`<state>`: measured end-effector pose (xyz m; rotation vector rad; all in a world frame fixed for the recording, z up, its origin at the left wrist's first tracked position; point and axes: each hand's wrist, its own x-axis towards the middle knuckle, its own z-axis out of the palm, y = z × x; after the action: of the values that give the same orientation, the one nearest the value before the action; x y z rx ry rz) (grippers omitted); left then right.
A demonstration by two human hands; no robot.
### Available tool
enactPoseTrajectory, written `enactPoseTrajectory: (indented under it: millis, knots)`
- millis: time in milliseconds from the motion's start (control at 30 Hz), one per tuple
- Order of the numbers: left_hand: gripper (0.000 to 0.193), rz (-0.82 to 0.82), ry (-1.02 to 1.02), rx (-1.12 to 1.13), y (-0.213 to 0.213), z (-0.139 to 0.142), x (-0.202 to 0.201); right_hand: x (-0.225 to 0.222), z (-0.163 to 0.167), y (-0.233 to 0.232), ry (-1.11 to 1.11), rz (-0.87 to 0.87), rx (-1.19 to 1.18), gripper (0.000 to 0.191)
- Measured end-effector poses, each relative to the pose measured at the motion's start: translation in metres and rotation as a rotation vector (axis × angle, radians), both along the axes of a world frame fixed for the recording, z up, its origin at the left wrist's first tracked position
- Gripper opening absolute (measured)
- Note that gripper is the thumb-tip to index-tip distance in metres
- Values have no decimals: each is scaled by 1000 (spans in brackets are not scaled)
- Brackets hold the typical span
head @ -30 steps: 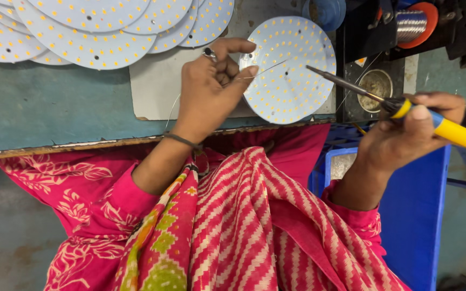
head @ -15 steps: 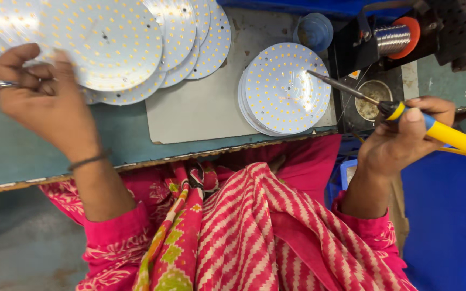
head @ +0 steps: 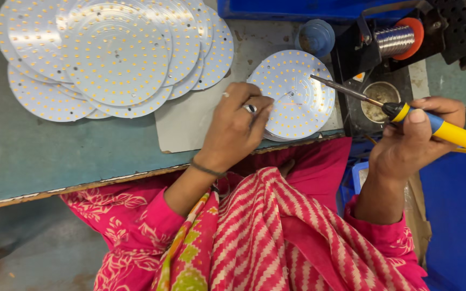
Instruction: The person solders a wire lead onto round LED light boards one at a time at a workbench, holding each board steady with one hand while applying a soldering iron with the other, then stacks the finished board with the others and pulls the next board from the pile.
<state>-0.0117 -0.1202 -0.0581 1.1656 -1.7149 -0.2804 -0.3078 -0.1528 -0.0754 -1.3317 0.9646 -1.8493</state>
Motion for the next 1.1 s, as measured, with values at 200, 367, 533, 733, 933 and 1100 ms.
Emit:
enactPoseTrajectory:
  millis: [200, 367, 533, 733, 933, 1100]
  knots:
    - [11, -89, 57, -24, -7, -1, -5, -10, 6, 2, 45, -8, 25, 30]
    - [14, -68, 10, -44, -5, -6, -3, -3, 11, -2, 53, 38, 79, 23]
    - [15, -34, -3, -27, -7, -8, -5, 7, 23, -6, 112, 43, 138, 18]
    - [15, -45, 5, -48, -8, -12, -2, 7, 22, -13, 150, 56, 126, 19]
    - [15, -47, 2, -66, -8, -16, 1, -2, 12, -17, 160, 52, 94, 21]
    - [16, -57, -9, -67, -7, -20, 2, -10, 6, -16, 168, 63, 145, 23]
